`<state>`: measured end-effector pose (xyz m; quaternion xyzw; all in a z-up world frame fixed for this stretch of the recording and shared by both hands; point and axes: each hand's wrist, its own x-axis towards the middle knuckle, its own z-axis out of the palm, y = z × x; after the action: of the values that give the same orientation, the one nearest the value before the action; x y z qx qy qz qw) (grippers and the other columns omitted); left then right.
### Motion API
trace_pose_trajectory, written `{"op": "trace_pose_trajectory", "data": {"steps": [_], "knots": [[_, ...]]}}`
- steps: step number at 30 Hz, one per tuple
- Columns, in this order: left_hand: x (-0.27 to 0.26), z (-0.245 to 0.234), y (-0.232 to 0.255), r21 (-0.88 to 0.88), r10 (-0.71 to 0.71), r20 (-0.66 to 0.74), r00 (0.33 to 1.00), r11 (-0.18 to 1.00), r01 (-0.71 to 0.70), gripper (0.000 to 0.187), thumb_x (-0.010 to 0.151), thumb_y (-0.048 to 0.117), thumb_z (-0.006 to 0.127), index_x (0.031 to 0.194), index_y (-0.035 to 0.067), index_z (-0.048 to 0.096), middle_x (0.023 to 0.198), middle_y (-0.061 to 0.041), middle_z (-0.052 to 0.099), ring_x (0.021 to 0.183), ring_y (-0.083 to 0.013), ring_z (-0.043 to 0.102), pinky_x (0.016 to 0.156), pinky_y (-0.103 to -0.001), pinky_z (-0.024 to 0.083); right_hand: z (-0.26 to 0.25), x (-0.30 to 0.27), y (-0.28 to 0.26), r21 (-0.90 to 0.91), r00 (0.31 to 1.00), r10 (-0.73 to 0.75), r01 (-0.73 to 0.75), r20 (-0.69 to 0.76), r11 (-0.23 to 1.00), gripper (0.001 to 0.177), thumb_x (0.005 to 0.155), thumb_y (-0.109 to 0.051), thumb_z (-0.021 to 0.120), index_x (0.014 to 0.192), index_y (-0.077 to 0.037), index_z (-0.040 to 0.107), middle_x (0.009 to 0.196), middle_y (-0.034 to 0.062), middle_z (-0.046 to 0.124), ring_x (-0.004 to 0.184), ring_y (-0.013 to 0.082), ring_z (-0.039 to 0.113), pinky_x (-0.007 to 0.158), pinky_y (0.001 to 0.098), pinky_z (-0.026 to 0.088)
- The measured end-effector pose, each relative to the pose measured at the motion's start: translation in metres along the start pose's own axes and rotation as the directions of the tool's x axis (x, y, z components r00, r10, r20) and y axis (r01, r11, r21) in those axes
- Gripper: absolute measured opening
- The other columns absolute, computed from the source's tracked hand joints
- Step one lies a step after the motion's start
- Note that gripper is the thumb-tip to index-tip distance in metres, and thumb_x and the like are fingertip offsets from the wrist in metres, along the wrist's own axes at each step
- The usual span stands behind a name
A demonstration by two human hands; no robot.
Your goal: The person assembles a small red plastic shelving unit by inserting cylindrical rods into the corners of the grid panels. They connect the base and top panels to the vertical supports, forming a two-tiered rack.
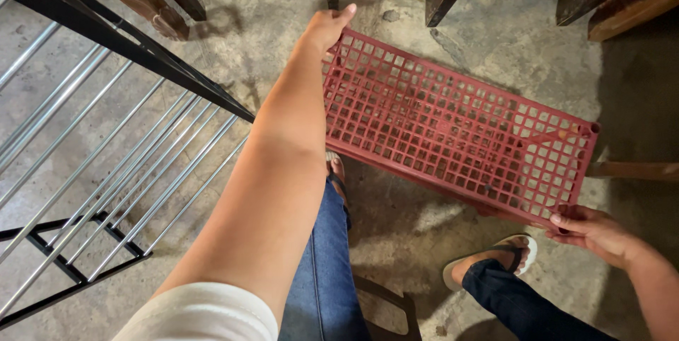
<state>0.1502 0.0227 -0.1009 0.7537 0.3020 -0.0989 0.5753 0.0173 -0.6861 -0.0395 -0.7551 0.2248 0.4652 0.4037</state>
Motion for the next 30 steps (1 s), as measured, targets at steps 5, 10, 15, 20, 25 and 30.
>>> {"op": "trace_pose_trajectory", "data": {"steps": [5,10,15,20,25,30], "knots": [[0.007,-0.001,0.000,0.156,0.126,-0.085,0.988,0.981,-0.112,0.073,0.087,0.077,0.049,0.081,0.009,0.074,0.081,-0.010,0.074,0.079,-0.0246,0.070,0.082,-0.042,0.055,-0.002,0.002,0.004,0.015,0.999,-0.013,0.013,0.033,1.000,0.062,0.086,-0.031,0.072,0.137,0.003,0.058,0.124,0.0191,0.071,0.108,0.0305,0.071,0.098,0.0455,0.057],[0.003,-0.002,-0.003,0.280,0.201,-0.118,0.973,0.946,-0.161,0.078,0.087,0.084,0.041,0.079,0.014,0.075,0.081,-0.006,0.072,0.082,-0.0254,0.064,0.082,-0.045,0.047,0.000,-0.001,0.001,-0.027,1.000,0.017,-0.017,0.001,0.999,0.061,0.087,-0.030,0.072,0.138,0.002,0.058,0.124,0.0204,0.072,0.110,0.0305,0.072,0.100,0.0435,0.057],[0.005,-0.007,-0.012,0.058,0.223,-0.048,0.974,0.974,-0.221,0.084,0.086,0.086,0.042,0.079,0.008,0.073,0.078,-0.006,0.070,0.079,-0.0231,0.065,0.077,-0.039,0.051,0.000,0.000,-0.001,-0.014,1.000,0.015,-0.015,0.008,1.000,0.062,0.087,-0.030,0.071,0.138,0.002,0.057,0.125,0.0192,0.072,0.110,0.0299,0.071,0.100,0.0433,0.056],[0.011,-0.006,-0.017,-0.125,0.194,0.047,0.980,0.974,-0.187,0.084,0.088,0.084,0.041,0.094,0.008,0.077,0.086,-0.008,0.072,0.073,-0.0185,0.064,0.069,-0.037,0.053,-0.002,0.001,0.002,-0.010,1.000,0.021,-0.021,-0.001,1.000,0.062,0.087,-0.030,0.071,0.138,0.002,0.056,0.125,0.0198,0.072,0.111,0.0310,0.071,0.100,0.0444,0.056],[0.009,-0.011,-0.017,-0.242,0.069,0.078,0.995,0.969,-0.048,0.077,0.088,0.078,0.043,0.106,0.011,0.078,0.094,-0.010,0.070,0.074,-0.0222,0.066,0.068,-0.041,0.054,-0.002,0.001,0.000,-0.033,1.000,0.026,-0.026,0.002,0.999,0.062,0.088,-0.030,0.071,0.138,0.003,0.057,0.124,0.0209,0.072,0.111,0.0306,0.072,0.101,0.0445,0.056],[0.009,-0.010,-0.017,-0.065,0.139,0.065,0.988,0.989,-0.135,0.074,0.092,0.076,0.037,0.108,0.017,0.078,0.109,-0.007,0.069,0.085,-0.0245,0.066,0.084,-0.045,0.051,-0.002,-0.001,0.001,-0.052,0.999,0.044,-0.045,-0.013,0.998,0.060,0.089,-0.032,0.070,0.137,0.002,0.057,0.123,0.0207,0.073,0.111,0.0302,0.072,0.101,0.0436,0.056]]}}
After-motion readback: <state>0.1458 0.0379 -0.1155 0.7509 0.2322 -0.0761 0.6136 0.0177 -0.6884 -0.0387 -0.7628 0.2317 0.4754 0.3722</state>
